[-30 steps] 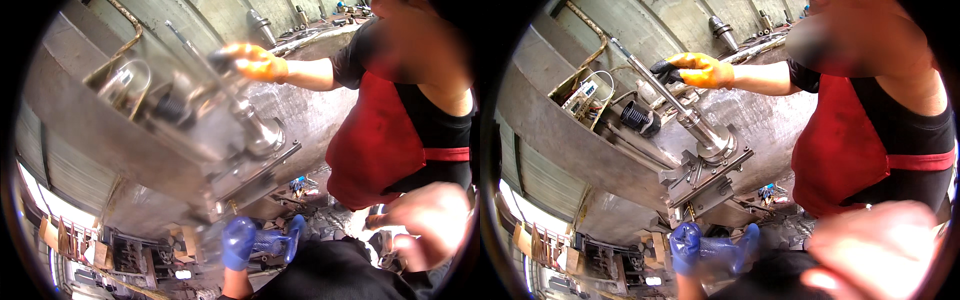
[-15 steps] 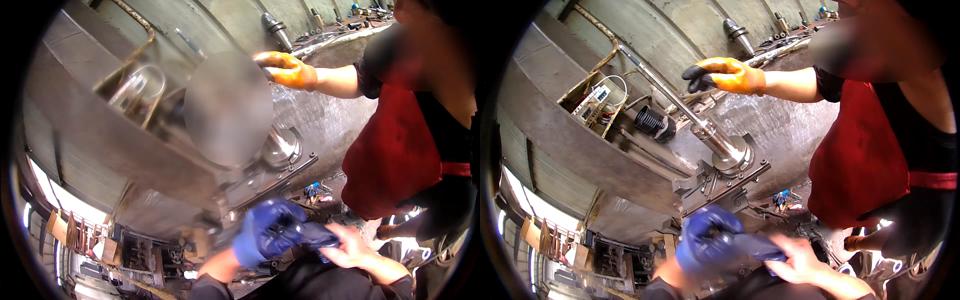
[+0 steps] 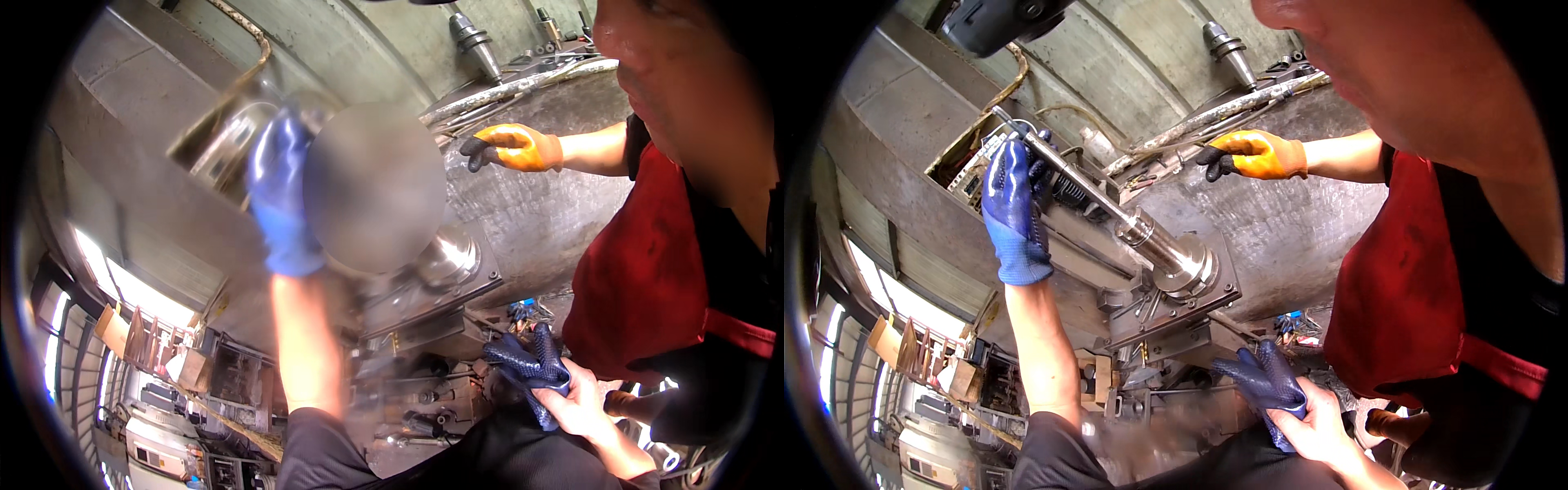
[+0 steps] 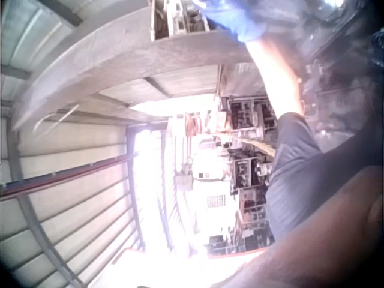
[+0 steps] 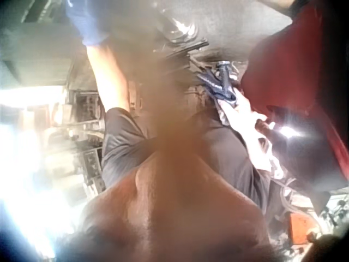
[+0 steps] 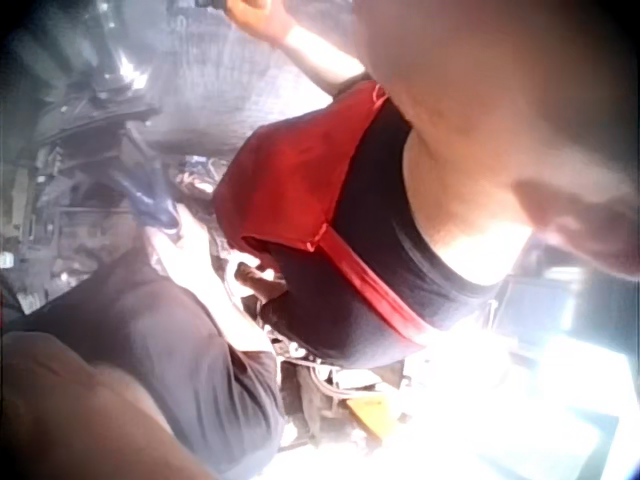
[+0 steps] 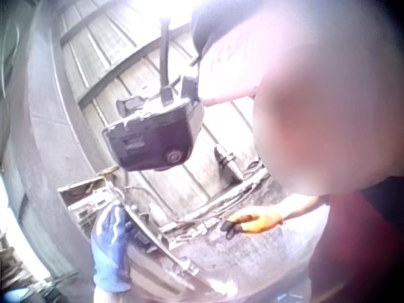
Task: The person cleans a cylindrical metal part using a wire brush and a cloth in a workshop. They scrub the surface of the part, wipe it down, and briefly interact with a coworker before continuing to clean the part and placing it on a workbench.
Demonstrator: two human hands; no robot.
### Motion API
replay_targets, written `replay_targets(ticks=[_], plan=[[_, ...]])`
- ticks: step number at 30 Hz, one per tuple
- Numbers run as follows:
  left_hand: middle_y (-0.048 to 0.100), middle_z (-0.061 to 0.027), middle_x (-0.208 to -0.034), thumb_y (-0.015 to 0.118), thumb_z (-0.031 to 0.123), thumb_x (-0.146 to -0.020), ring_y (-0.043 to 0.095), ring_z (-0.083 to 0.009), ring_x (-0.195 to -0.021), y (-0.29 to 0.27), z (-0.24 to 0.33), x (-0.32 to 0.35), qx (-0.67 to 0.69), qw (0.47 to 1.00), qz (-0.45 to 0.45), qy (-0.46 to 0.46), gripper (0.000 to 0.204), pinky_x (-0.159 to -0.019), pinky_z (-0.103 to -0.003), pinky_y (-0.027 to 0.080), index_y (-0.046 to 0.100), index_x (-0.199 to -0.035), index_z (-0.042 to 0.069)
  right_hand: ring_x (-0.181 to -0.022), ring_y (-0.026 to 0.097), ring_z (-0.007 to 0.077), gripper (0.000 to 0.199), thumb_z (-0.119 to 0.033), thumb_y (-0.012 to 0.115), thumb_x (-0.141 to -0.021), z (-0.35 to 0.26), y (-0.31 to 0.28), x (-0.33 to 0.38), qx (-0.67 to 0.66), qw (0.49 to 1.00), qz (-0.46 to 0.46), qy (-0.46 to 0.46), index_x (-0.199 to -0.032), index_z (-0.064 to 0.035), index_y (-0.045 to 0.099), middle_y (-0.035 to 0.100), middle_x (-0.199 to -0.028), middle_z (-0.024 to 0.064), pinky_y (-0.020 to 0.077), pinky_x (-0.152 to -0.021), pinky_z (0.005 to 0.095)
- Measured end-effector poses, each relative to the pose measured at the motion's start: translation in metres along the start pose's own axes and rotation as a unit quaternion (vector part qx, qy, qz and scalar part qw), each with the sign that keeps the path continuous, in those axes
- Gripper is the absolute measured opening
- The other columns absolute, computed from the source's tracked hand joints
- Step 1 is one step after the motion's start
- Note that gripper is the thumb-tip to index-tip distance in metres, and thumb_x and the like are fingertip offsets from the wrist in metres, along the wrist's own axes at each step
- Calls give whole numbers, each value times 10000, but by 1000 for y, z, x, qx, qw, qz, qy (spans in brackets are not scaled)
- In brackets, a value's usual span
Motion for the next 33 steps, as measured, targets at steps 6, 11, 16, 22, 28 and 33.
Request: replay_targets(ticks=[6,11,16,22,28,33], plan=[[752,-99,-1125,644,279,-1043,704,-172,-1025,25,15,-10,-18,998,-61,0,365,-912,-286,534,682,-1282,6,-785,579,55,198,-75,726,-887,16,-9,-6,-33,998,-33,34,-1065,-5,677,673,-866,-18,483,-725,248],[729,-163,-1177,702,248,-977,711,-248,-1033,20,6,-15,-67,993,-80,-45,514,-900,-338,570,594,-1364,-74,-809,577,58,212,-76,726,-885,18,-12,-14,-19,998,-53,9,-1079,-4,678,670,-889,-21,481,-739,244],[761,-116,-1094,629,264,-1047,707,-166,-993,23,6,-12,-35,993,-101,-55,391,-906,-286,547,664,-1321,-14,-811,577,59,212,-77,725,-891,23,-10,-22,-47,996,-78,22,-1083,-3,678,665,-883,-23,482,-746,245],[732,-111,-1139,579,355,-1068,709,-208,-1026,21,-3,-11,-9,988,-129,-86,462,-922,-313,558,614,-1371,8,-787,574,53,184,-63,724,-892,19,-8,-28,-30,995,-97,24,-1062,-6,681,661,-861,-20,478,-714,244],[701,-119,-1167,577,309,-1069,682,-261,-1093,27,-10,-3,-105,978,-177,-25,492,-1003,-388,557,525,-1452,5,-752,631,73,252,-70,758,-868,29,-7,-29,-7,994,-109,-21,-1103,-4,698,715,-826,34,526,-704,270],[676,-120,-1208,733,322,-958,638,-300,-1191,48,-53,29,342,891,-209,-214,625,-1098,-502,495,511,-1439,-9,-791,564,47,163,-47,737,-894,24,1,-26,-30,994,-104,12,-1041,-8,681,653,-867,-30,472,-712,239]])
Point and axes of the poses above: each hand's wrist, its own x-axis away from the middle knuckle, its own y-axis out of the palm, z = x × y, the point moved 10 cm from there along -x, towards the middle knuckle
